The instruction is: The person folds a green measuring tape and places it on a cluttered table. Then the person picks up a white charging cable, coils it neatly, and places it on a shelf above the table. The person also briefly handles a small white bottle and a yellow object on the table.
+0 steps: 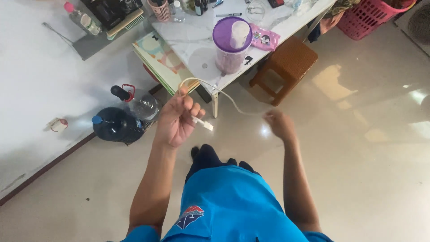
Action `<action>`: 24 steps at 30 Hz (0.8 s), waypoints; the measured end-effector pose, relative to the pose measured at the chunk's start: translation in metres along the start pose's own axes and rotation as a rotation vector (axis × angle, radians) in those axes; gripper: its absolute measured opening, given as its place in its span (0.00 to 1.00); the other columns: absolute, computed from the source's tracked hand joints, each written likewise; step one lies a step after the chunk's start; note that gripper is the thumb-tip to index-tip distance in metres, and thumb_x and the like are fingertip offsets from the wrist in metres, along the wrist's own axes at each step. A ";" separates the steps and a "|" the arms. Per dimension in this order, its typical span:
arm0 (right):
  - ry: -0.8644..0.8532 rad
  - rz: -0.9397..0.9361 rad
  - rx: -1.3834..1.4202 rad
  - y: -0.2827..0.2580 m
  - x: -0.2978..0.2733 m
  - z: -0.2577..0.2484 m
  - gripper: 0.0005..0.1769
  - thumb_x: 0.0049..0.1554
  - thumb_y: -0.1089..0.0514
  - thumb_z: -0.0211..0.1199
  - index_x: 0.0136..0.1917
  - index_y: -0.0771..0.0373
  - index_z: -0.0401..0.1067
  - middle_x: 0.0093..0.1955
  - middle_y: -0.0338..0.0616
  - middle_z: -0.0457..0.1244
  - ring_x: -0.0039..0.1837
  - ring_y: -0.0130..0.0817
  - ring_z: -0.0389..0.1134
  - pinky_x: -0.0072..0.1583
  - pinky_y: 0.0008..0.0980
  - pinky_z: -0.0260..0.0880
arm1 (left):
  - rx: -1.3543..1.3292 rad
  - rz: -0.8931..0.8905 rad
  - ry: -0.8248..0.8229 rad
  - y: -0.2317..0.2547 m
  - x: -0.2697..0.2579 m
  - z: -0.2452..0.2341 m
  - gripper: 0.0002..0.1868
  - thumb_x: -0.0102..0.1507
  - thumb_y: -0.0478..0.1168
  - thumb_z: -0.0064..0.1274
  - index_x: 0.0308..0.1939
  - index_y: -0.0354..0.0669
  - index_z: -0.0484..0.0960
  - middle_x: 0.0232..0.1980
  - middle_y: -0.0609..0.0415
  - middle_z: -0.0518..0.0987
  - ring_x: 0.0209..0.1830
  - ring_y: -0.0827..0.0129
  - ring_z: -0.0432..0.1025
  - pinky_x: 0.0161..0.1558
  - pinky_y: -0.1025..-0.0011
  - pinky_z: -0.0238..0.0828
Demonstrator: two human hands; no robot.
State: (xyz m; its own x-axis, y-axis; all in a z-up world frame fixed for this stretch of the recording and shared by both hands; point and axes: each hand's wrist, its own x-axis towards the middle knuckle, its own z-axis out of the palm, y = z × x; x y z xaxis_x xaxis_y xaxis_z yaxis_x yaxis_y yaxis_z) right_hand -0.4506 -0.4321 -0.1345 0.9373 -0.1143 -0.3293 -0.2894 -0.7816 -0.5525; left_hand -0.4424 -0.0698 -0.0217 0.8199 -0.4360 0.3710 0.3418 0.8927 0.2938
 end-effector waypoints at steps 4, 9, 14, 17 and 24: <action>-0.174 -0.070 0.115 -0.033 -0.032 0.037 0.16 0.64 0.56 0.60 0.61 0.66 0.77 0.55 0.64 0.71 0.62 0.64 0.71 0.63 0.58 0.69 | 0.184 0.056 0.054 0.007 -0.007 -0.012 0.22 0.72 0.23 0.37 0.66 0.50 0.66 0.53 0.47 0.82 0.56 0.58 0.79 0.67 0.52 0.74; -0.406 -0.463 0.112 -0.089 -0.046 0.111 0.59 0.48 0.39 0.79 0.83 0.51 0.51 0.81 0.55 0.52 0.75 0.60 0.60 0.71 0.58 0.64 | 0.369 -0.042 0.415 0.020 -0.021 0.012 0.10 0.71 0.29 0.44 0.57 0.40 0.72 0.57 0.39 0.83 0.52 0.55 0.81 0.62 0.55 0.80; 0.299 -0.815 0.325 -0.181 -0.036 0.166 0.58 0.57 0.46 0.70 0.83 0.72 0.37 0.82 0.73 0.37 0.82 0.76 0.35 0.78 0.61 0.48 | 0.384 -0.211 0.534 0.031 -0.046 0.050 0.09 0.72 0.34 0.43 0.50 0.33 0.78 0.47 0.35 0.85 0.44 0.54 0.83 0.48 0.55 0.83; 0.176 -0.805 0.543 -0.245 -0.064 0.144 0.41 0.63 0.50 0.63 0.80 0.68 0.49 0.77 0.66 0.49 0.78 0.63 0.48 0.77 0.47 0.54 | 0.316 -0.342 0.524 0.042 -0.070 0.056 0.14 0.74 0.38 0.42 0.49 0.31 0.80 0.44 0.34 0.86 0.41 0.51 0.83 0.43 0.53 0.84; -0.393 -0.976 0.963 -0.254 -0.024 0.227 0.13 0.66 0.54 0.57 0.44 0.61 0.76 0.36 0.40 0.66 0.37 0.32 0.65 0.38 0.35 0.65 | 0.513 -0.327 0.692 0.090 -0.098 0.022 0.24 0.73 0.54 0.47 0.30 0.42 0.84 0.21 0.44 0.80 0.21 0.57 0.79 0.23 0.71 0.76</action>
